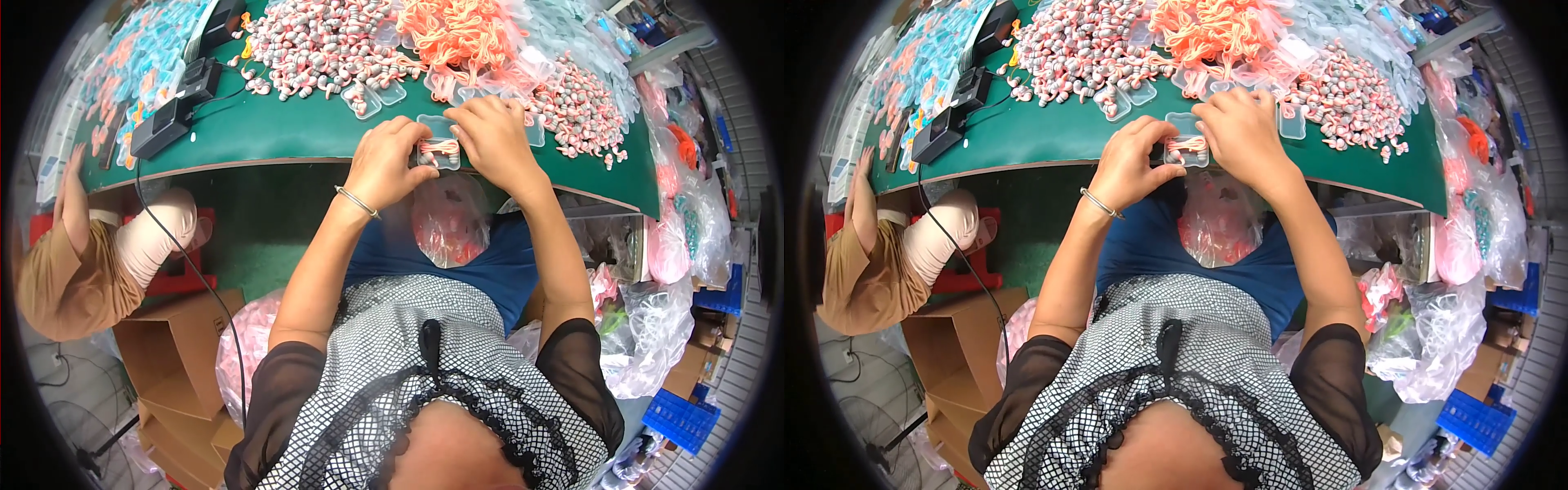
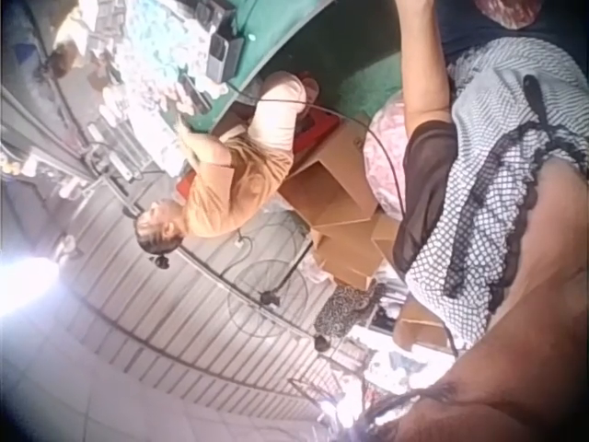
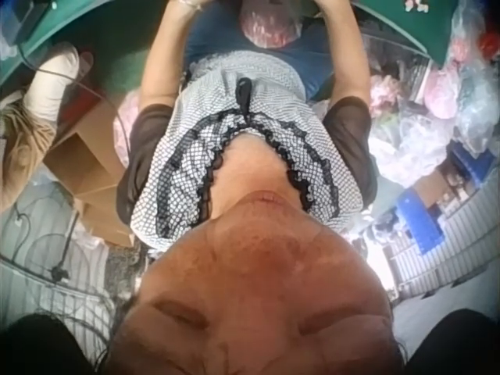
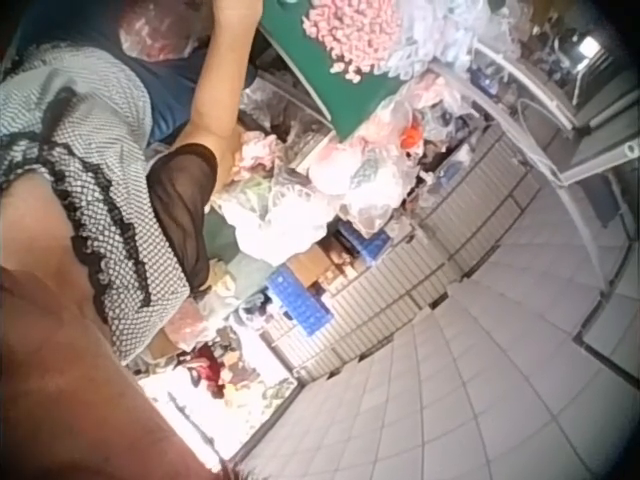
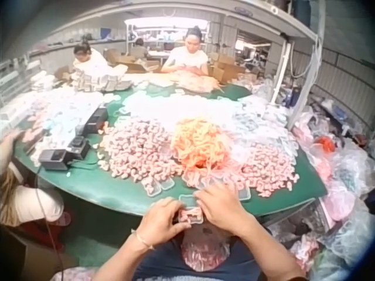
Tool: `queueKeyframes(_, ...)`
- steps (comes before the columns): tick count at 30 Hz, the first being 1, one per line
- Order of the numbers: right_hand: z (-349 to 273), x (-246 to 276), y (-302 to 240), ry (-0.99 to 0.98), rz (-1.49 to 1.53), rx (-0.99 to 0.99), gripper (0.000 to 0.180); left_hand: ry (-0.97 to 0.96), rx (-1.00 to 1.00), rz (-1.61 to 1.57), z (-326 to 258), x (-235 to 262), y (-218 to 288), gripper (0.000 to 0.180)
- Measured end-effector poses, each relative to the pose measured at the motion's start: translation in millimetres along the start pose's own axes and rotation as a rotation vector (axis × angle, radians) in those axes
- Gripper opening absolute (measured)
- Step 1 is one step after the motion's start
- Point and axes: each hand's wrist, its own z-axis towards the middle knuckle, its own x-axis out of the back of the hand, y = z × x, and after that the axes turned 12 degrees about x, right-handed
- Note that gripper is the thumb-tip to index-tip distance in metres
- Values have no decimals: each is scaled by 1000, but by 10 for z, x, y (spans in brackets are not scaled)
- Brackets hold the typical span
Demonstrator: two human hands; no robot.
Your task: Packing lanyards into small clear plastic cases.
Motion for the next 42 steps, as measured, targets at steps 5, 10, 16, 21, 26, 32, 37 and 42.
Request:
queueKeyframes(5,46,-47,7,-88,-38,-14,21,56,-53,2,-14,-17,-38,48)
queueKeyframes(10,50,-23,1,-12,76,-57,26,56,16,-55,-32,-11,17,66)
queueKeyframes(16,-16,-31,-115,207,147,27,20,119,-30,-26,-79,-50,20,81)
queueKeyframes(21,-76,-15,-207,265,147,32,16,134,-71,7,-126,-64,28,79)
queueKeyframes(26,-216,-70,-312,255,182,63,21,188,-119,23,-174,-97,-14,74)
queueKeyframes(32,-314,-61,-378,230,278,69,33,134,-205,33,-95,-10,-66,46)
queueKeyframes(37,-319,-101,-325,243,238,49,37,92,-274,20,-3,11,-73,29)
queueKeyframes(42,-353,-163,-363,283,332,-4,29,89,-327,-5,-19,-18,-141,21)
